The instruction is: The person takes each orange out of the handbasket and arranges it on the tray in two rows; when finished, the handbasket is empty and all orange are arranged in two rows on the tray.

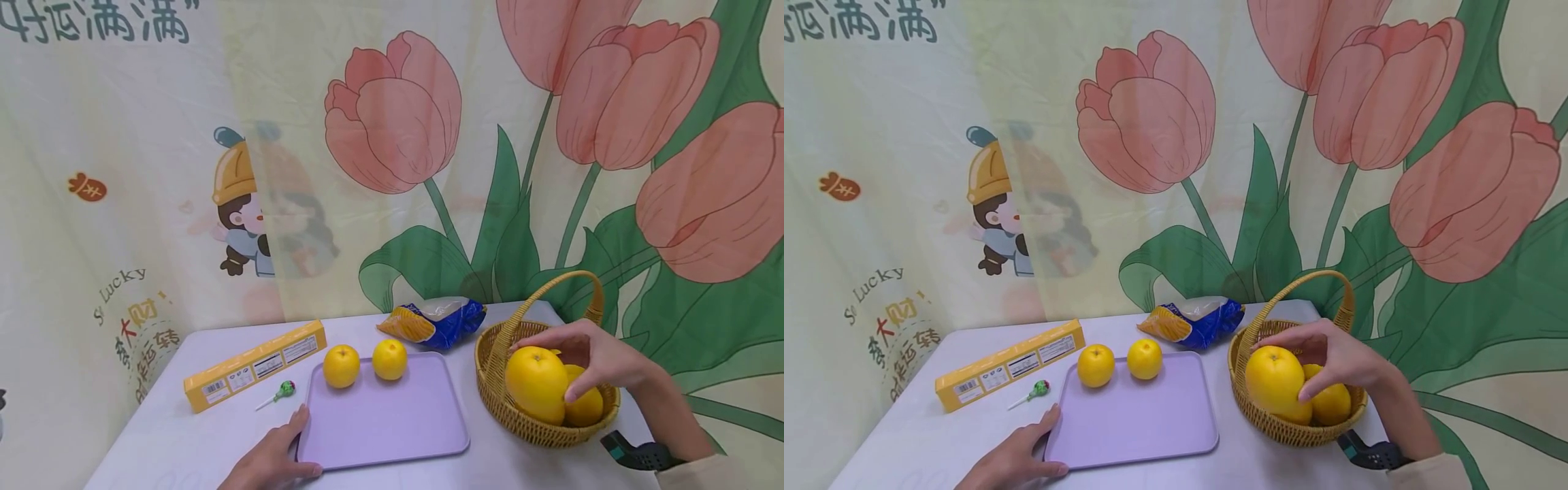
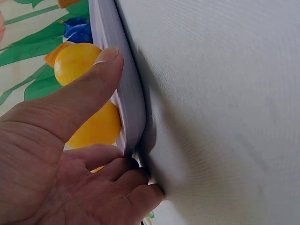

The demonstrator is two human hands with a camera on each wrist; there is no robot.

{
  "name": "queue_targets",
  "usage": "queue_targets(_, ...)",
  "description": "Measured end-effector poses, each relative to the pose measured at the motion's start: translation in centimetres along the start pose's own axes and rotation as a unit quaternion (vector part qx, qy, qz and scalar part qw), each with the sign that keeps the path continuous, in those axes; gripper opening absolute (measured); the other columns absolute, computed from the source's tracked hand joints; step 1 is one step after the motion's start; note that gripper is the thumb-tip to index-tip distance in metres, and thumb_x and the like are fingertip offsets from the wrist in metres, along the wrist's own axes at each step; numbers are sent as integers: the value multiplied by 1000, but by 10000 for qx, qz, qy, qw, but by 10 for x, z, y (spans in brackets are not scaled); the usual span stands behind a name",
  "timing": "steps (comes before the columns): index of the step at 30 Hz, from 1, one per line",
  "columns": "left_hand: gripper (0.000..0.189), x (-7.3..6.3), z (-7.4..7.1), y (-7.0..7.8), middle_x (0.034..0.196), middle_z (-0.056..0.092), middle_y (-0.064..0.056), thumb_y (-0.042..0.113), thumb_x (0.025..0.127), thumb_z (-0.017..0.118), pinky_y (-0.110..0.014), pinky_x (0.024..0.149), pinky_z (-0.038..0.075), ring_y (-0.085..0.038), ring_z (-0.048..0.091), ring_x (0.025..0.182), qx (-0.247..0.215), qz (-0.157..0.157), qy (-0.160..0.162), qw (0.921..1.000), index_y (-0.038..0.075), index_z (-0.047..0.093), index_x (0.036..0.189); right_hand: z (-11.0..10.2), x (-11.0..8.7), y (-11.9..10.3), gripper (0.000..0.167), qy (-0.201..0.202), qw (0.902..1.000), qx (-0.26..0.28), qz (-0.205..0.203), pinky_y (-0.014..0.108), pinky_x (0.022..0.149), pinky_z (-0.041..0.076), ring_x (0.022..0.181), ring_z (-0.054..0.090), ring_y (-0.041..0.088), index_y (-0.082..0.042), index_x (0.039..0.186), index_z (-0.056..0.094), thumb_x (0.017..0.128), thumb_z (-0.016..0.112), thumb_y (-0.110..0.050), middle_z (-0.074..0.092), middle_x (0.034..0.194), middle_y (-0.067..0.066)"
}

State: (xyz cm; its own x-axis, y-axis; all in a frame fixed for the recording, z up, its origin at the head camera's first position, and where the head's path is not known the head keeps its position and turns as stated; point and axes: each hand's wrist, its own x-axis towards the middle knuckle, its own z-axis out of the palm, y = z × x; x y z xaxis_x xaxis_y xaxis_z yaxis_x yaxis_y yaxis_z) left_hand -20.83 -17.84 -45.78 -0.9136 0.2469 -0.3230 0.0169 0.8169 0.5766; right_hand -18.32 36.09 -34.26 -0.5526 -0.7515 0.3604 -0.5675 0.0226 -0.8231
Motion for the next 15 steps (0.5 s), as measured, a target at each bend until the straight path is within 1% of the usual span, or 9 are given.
queue_targets(3,115,0,1,0,168,34,-32,32,73,100,-71,124,30,-54,35,154,-11,-38,5,10000,-5,38,163,18,14,-3,63,100,9999,-8,4,42,97,65,122,71,26,-1,150,61,91,80,-9,68,147,12)
queue_targets(5,115,0,1,-1,168,34,-32,32,73,100,-70,124,31,-53,35,154,-8,-33,20,10000,-4,38,163,31,24,-3,61,190,9998,102,49,44,95,66,118,73,27,-1,148,63,91,82,-9,69,145,11)
queue_targets(7,115,0,2,-2,168,35,-32,33,73,100,-70,124,31,-53,35,154,0,-24,33,10000,-4,39,163,44,35,0,60,289,9994,169,80,46,94,66,118,74,27,0,146,64,90,85,-10,70,144,10)
queue_targets(10,115,0,2,-3,168,36,-32,34,73,100,-71,123,32,-53,37,153,37,11,69,10000,-4,39,163,62,50,10,61,515,9980,297,193,46,97,65,118,74,27,3,144,64,89,88,-9,71,142,11)
queue_targets(12,115,-1,2,-3,168,36,-31,34,73,100,-71,123,33,-53,37,153,23,8,84,10000,-3,39,164,72,60,18,62,803,9958,264,350,44,98,64,119,74,25,4,143,64,88,90,-8,72,140,11)
queue_targets(15,116,-2,0,-3,168,36,-31,34,73,100,-71,122,33,-53,38,152,37,29,108,9999,-3,39,164,85,76,33,64,1272,9894,151,682,41,100,63,120,73,23,6,142,65,86,92,-8,73,138,13)
